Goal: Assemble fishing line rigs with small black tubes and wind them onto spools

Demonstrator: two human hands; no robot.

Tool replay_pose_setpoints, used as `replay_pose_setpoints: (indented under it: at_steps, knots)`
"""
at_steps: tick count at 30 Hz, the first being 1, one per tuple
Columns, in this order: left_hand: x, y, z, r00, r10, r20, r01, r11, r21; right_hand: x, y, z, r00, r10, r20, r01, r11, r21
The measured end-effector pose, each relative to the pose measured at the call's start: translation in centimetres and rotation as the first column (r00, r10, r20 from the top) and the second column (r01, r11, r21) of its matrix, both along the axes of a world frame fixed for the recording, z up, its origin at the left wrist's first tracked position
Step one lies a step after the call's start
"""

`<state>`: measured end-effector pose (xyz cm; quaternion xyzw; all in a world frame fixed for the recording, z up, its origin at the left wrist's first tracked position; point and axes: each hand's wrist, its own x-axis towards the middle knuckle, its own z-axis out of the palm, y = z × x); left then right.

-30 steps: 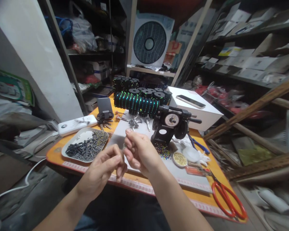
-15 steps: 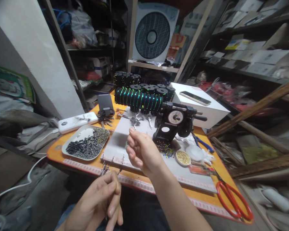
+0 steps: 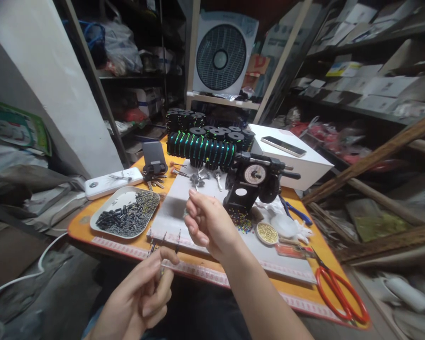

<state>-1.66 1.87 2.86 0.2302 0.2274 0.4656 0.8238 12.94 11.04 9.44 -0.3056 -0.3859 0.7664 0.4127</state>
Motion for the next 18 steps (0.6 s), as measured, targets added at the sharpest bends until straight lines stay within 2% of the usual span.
replay_pose_setpoints:
  at_steps: [3, 12, 15, 18]
  knots:
    - [0.1, 0.1, 0.3, 0.999, 0.013, -0.034, -0.014, 1.0, -0.023, 0.1, -0.1, 0.0, 1.0, 0.0, 0.01, 0.0, 1.0, 0.008]
    - [0.4, -0.2, -0.4, 0.996, 0.019, -0.088, -0.02, 1.0, -0.01, -0.4, 0.0, -0.7, 0.992, -0.043, 0.119, 0.035, 0.997, 0.073]
    - [0.3, -0.3, -0.9, 0.993, 0.043, -0.106, -0.043, 0.999, 0.008, -0.4, 0.1, -1.0, 0.972, -0.105, 0.212, 0.067, 0.982, 0.178]
    - [0.6, -0.1, -1.6, 0.99, 0.047, -0.134, -0.045, 0.999, 0.022, -0.1, 0.6, -1.0, 0.91, -0.294, 0.293, 0.175, 0.912, 0.371]
